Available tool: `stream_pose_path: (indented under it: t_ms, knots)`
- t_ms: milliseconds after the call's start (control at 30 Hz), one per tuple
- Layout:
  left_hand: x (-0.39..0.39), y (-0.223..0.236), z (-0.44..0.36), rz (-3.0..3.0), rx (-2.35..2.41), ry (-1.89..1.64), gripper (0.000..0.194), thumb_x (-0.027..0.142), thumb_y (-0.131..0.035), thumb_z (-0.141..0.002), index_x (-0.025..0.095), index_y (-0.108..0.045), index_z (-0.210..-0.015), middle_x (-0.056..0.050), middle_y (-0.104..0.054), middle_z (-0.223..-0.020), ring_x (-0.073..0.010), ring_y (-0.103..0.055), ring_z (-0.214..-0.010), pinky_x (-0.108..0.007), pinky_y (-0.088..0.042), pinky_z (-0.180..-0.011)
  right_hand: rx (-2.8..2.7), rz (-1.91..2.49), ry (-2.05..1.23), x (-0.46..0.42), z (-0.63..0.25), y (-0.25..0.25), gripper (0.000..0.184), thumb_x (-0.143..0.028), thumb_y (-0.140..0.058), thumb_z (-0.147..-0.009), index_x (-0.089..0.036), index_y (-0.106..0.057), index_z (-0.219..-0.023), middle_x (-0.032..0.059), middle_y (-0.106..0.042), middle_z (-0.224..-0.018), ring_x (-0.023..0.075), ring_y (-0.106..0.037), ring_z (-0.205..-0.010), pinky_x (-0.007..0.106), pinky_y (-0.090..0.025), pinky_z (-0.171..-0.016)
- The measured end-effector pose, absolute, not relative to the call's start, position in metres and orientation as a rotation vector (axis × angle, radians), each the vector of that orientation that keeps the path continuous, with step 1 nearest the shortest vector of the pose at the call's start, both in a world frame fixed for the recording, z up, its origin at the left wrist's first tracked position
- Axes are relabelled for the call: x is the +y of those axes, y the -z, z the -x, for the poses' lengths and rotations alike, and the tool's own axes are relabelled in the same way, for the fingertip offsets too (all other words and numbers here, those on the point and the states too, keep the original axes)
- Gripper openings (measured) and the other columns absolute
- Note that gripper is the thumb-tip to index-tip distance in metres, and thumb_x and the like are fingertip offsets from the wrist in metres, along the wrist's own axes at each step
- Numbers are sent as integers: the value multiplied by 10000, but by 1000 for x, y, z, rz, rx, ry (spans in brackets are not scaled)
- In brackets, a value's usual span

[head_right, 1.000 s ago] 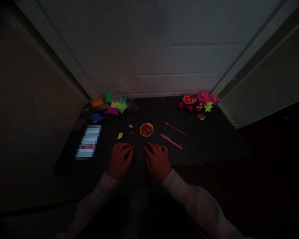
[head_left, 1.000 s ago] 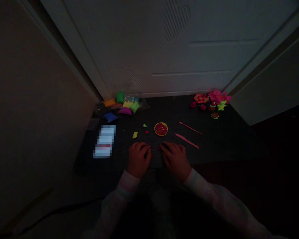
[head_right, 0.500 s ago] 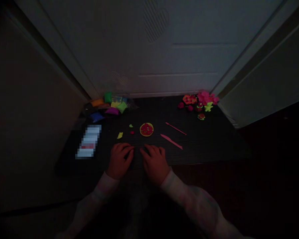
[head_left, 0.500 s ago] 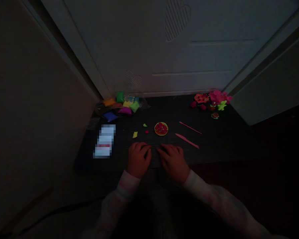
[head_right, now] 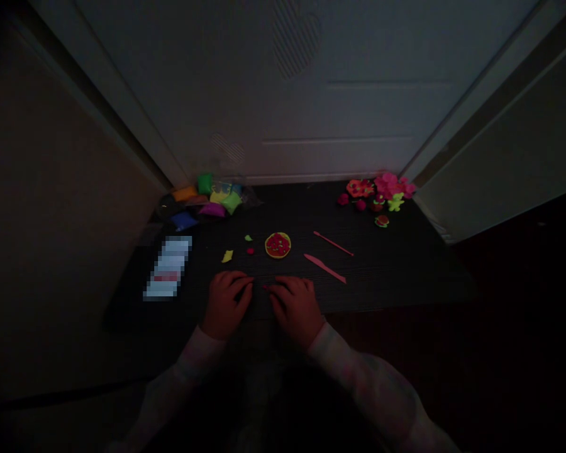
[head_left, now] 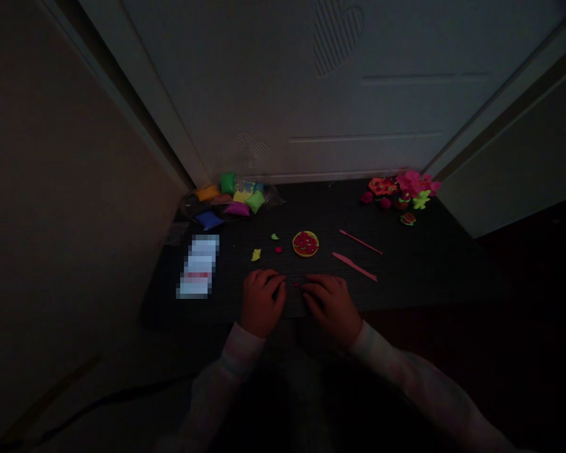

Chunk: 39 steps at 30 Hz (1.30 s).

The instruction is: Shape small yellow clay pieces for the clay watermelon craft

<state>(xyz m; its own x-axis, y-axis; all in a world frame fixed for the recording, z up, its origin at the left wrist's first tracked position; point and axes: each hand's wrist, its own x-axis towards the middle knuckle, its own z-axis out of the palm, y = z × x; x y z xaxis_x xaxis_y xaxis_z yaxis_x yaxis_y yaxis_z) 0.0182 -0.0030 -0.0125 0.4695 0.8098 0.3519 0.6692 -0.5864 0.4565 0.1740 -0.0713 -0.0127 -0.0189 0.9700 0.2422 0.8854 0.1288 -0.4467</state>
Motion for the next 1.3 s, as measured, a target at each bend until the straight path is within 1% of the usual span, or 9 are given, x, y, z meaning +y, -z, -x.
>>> stream_pose_path:
  t_ms: [200, 433, 533, 633, 767, 900, 1033, 1200, 1300]
  knots:
    - [-3, 12, -18, -2460, 1275, -799, 198, 191, -496, -784, 161, -665, -884, -85, -625, -882, -221, -497, -882, -394, -425, -800, -1890, 1823, -284, -57, -171, 11, 233, -276, -521, -801, -166, -612, -986, 98, -628, -942, 233, -532, -873, 373, -370, -748]
    - [-4, 8, -17, -2300, 1260, -846, 188, 193, -509, -769, 181, -672, -862, -72, -631, -870, -210, -512, -877, -397, -431, -801, -1767, 1732, -421, -51, -170, 8, 140, -219, -521, -803, -190, -653, -842, 73, -631, -867, 215, -553, -845, 390, -394, -762]
    - [-5, 2, -19, -2003, 1227, -853, 171, 205, -528, -751, 192, -680, -828, -57, -636, -865, -201, -523, -882, -387, -419, -822, -1666, 1633, -510, -52, -172, 0, 126, -229, -528, -802, -187, -639, -847, 60, -624, -871, 176, -572, -860, 341, -438, -785]
    - [-8, -9, -24, -1506, 1070, -779, 176, 255, -535, -754, 184, -683, -814, -48, -640, -874, -182, -549, -864, -347, -417, -817, -1571, 1509, -612, -57, -172, -17, 153, -268, -498, -821, -193, -624, -864, 51, -611, -895, 147, -585, -877, 289, -472, -776]
    - [-21, -28, -36, -937, 818, -728, 195, 319, -590, -717, 154, -682, -768, -40, -637, -763, -155, -547, -757, -310, -416, -747, -1233, 1239, -888, -66, -168, -38, 138, -329, -560, -770, -220, -636, -808, 44, -591, -920, 166, -580, -896, 308, -481, -772]
    - [-33, -43, -44, -650, 687, -732, 175, 307, -673, -639, 139, -679, -688, -20, -610, -675, -130, -521, -691, -303, -401, -732, -1074, 1120, -1018, -74, -165, -44, 105, -321, -604, -737, -243, -653, -787, 34, -586, -931, 167, -571, -887, 305, -484, -755]
    - [-37, -47, -46, -568, 644, -724, 175, 297, -713, -598, 135, -678, -651, -6, -601, -646, -108, -509, -656, -281, -396, -709, -1063, 1092, -1021, -76, -164, -44, 88, -295, -597, -746, -251, -652, -800, 27, -583, -912, 152, -575, -867, 291, -487, -754]
    - [-37, -48, -48, -496, 685, -745, 144, 260, -728, -576, 137, -681, -636, -15, -639, -670, -116, -544, -687, -281, -406, -723, -1123, 1191, -947, -76, -165, -44, 111, -309, -580, -754, -235, -639, -811, 35, -597, -884, 165, -577, -866, 313, -485, -767]
    - [-37, -49, -48, -457, 708, -754, 129, 233, -734, -560, 147, -684, -641, -14, -660, -686, -120, -567, -708, -280, -415, -743, -1236, 1243, -860, -77, -168, -44, 132, -283, -571, -764, -240, -629, -875, 33, -606, -892, 166, -574, -875, 313, -475, -775]
